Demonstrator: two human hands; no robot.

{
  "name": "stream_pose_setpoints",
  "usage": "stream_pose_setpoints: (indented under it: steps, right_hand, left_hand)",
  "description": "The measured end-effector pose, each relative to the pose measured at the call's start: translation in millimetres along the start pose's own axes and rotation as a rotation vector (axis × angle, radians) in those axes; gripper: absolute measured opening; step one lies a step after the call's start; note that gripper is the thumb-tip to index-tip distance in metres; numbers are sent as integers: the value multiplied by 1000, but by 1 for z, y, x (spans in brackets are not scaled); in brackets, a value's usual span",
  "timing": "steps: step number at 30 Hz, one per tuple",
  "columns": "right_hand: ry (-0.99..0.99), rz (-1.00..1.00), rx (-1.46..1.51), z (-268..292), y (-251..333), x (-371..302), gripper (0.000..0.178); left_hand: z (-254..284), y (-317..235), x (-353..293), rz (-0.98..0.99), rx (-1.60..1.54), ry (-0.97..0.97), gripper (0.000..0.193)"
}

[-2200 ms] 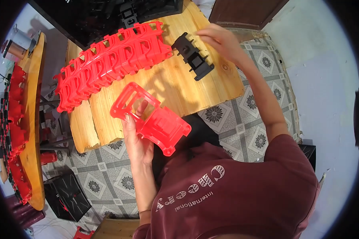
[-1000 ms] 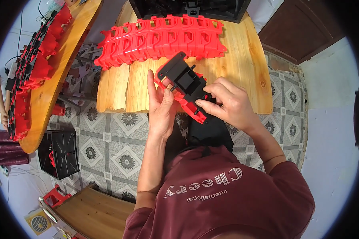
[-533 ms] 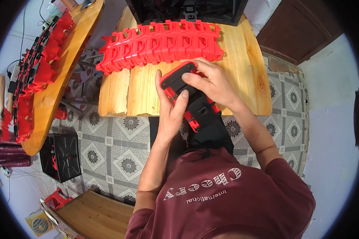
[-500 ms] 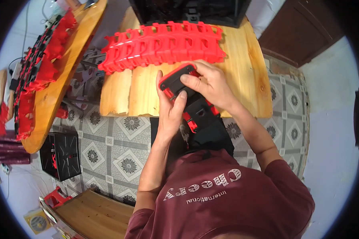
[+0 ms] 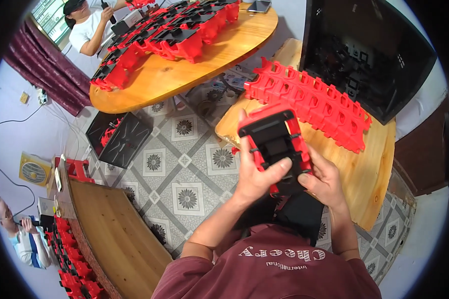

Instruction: The person assembles red plastic components and black plastic components by hand on a wooden table.

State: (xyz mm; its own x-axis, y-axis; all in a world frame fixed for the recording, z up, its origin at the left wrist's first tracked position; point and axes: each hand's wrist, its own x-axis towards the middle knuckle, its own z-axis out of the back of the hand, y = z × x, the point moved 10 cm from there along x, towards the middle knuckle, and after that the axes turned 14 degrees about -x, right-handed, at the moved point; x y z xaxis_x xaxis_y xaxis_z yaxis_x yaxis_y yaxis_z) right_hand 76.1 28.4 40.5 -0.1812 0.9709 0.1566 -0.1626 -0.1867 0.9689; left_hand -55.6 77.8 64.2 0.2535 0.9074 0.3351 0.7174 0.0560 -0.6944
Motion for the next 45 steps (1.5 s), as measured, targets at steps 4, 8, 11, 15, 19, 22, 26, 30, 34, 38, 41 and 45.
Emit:
stream_pose_setpoints:
  steps: [4, 8, 11, 15, 19, 22, 26, 30, 34, 38, 41, 45]
  right_hand:
    - [100, 151, -44, -9, 24, 17, 115]
    - [-156, 153, -87, 43, 10, -9, 101]
    - [-165, 65, -97, 43, -1, -27, 60]
    - [-286, -31, -11, 59, -28, -41, 49]
    - [-792, -145, -554, 137, -39, -71, 40]
    - [-1290, -87, -1068, 208, -41, -98, 42]
    - [-1199, -340, -457, 302, -156, -71, 48]
    - [-1103, -330, -250, 306, -162, -47, 31]
    - [-1309, -411, -318, 325, -145, -116, 19]
    - [-1074, -150, 116, 307, -119, -147, 24]
    - [-835, -105, 299, 224, -74, -117, 27]
    - [-148, -202, -269, 206, -85, -50, 28]
  left_hand:
    - [64, -104, 36, -479, 403, -330, 96]
    - [196, -194, 142, -453, 159, -626, 22]
    - [312, -235, 225, -176, 101, -552, 23]
    - [331, -214, 261, 0, 156, -591, 37]
    - [216, -218, 163, -399, 661, -1426, 75]
    - [122, -174, 149, -1015, 1315, -892, 71]
    - [-72, 64, 97, -708, 1133, 333, 53]
    - [-121, 210, 56, -493, 1339, 843, 68]
    - [-115, 222, 60, -424, 1409, 841, 73]
    - [-137, 215, 51, -452, 1390, 862, 81]
    - [-132, 196, 29, 238, 198, 529, 111]
    - [-101, 221, -44, 980, -623, 223, 106]
